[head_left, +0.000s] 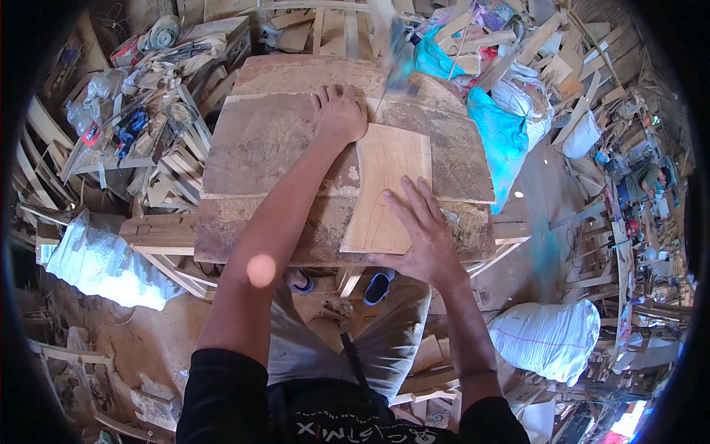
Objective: The person saws through pieces of wood using a scroll saw, turning and guiding the wood by hand to follow curved lines, and periodically moves cut pieces aside.
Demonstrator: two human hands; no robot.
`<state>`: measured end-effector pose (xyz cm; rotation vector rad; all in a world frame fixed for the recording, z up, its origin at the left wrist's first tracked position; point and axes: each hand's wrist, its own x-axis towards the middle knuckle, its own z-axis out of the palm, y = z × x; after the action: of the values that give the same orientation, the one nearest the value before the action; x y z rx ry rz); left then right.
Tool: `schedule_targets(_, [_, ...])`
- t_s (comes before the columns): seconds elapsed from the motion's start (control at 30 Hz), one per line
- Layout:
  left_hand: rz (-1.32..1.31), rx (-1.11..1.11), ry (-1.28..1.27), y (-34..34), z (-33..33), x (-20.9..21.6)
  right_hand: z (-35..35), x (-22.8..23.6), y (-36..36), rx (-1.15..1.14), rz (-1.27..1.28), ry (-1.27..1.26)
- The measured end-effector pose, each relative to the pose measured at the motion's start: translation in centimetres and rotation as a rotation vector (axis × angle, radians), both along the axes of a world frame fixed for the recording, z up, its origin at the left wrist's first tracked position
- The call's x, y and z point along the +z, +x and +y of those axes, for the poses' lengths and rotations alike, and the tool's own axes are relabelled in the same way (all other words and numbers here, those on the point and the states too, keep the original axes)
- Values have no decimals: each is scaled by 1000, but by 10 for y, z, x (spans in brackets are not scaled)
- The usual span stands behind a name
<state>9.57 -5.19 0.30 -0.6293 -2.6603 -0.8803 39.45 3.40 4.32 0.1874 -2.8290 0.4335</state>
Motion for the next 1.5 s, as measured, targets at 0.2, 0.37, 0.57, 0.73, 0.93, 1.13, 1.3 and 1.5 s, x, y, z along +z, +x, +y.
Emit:
schedule_targets(0.2, [26, -1, -17, -7, 1, -6, -2, 1, -2, -3, -6, -7])
schedule_targets(0.37, [50, -8, 15, -6, 5, -5, 0, 2, -4, -5, 5, -5])
schedule_targets(0.57, [65, 4, -11, -9, 3, -4, 2, 2, -6, 4, 8, -1])
schedule_targets(0.73, [49, -7, -4, -7, 3, -3, 4, 4, -7, 9, 3, 1])
schedule_targets(0.93, [21, -6, 0, -9, 3, -1, 5, 6, -9, 11, 13, -42])
schedule_targets(1.13, [43, -17, 5, -13, 6, -4, 13, 2, -10, 43, 31, -44])
schedule_targets(1.3, [63, 8, -16, -17, 6, -7, 12, 2, -13, 38, 20, -26])
schedule_targets(1.5, [39, -8, -33, -20, 9, -3, 14, 1, -15, 26, 38, -15])
